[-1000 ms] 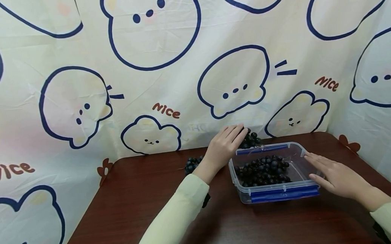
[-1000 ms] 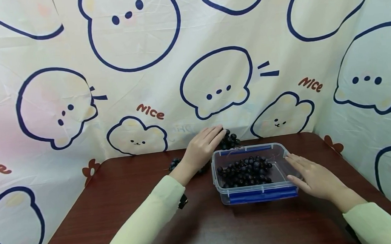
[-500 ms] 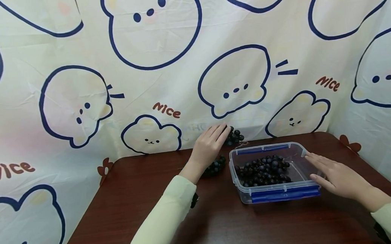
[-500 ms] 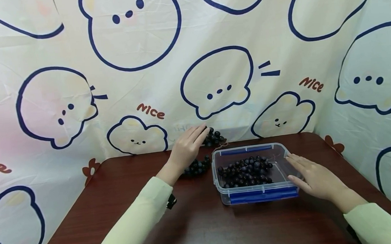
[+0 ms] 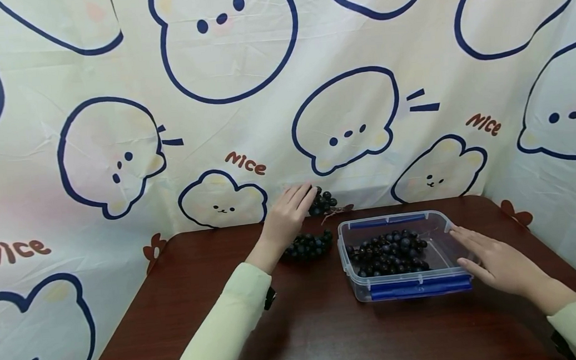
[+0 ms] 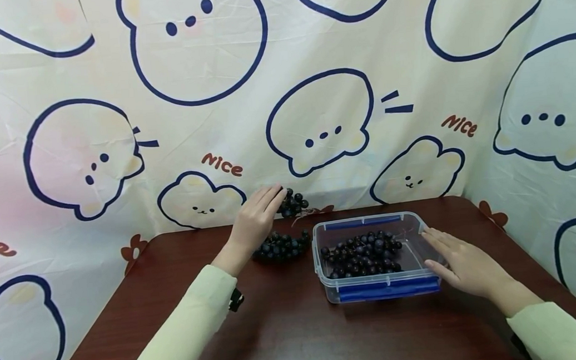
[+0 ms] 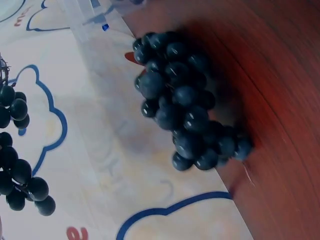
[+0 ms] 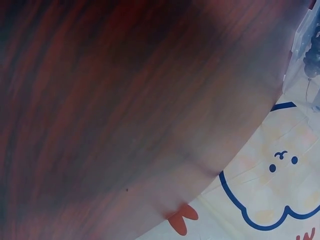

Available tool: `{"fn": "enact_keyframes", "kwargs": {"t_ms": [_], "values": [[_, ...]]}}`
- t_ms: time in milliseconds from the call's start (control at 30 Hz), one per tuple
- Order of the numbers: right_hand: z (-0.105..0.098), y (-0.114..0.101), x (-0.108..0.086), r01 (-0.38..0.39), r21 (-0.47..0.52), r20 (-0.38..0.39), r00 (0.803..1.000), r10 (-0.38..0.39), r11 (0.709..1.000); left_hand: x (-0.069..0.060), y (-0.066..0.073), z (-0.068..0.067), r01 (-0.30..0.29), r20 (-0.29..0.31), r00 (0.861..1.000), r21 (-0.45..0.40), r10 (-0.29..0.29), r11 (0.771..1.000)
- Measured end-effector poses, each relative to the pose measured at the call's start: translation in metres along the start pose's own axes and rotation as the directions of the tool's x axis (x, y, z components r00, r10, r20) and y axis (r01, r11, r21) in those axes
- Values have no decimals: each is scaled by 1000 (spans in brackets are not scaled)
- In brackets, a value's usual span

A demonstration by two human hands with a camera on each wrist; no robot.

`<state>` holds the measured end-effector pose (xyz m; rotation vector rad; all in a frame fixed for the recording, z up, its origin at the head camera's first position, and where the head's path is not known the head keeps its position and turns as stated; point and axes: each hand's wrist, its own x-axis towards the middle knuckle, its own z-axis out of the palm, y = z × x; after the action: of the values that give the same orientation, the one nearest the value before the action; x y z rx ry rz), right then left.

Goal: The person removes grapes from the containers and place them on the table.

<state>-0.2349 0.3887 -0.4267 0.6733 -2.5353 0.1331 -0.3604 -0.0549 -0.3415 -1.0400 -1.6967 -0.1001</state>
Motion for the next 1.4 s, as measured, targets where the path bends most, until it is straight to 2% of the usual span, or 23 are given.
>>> {"fn": "enact_keyframes", "kwargs": {"t_ms": [333, 733, 967, 1400], "values": [[1, -1, 1, -23, 11, 12, 1000, 23, 1000, -17, -15, -8, 35, -1, 999, 11, -35, 999], [0, 0, 1, 22, 9, -29, 999, -22, 1000, -40, -30, -21, 117, 26, 993, 44, -118, 992], [1, 2, -2, 24, 12, -37, 999, -24, 1000, -50, -37, -25, 136, 35, 990, 50, -137, 989], [0, -2, 1, 14, 15, -30, 999, -14, 1000, -75, -50, -34, 160, 84, 981, 143, -173, 977]]}}
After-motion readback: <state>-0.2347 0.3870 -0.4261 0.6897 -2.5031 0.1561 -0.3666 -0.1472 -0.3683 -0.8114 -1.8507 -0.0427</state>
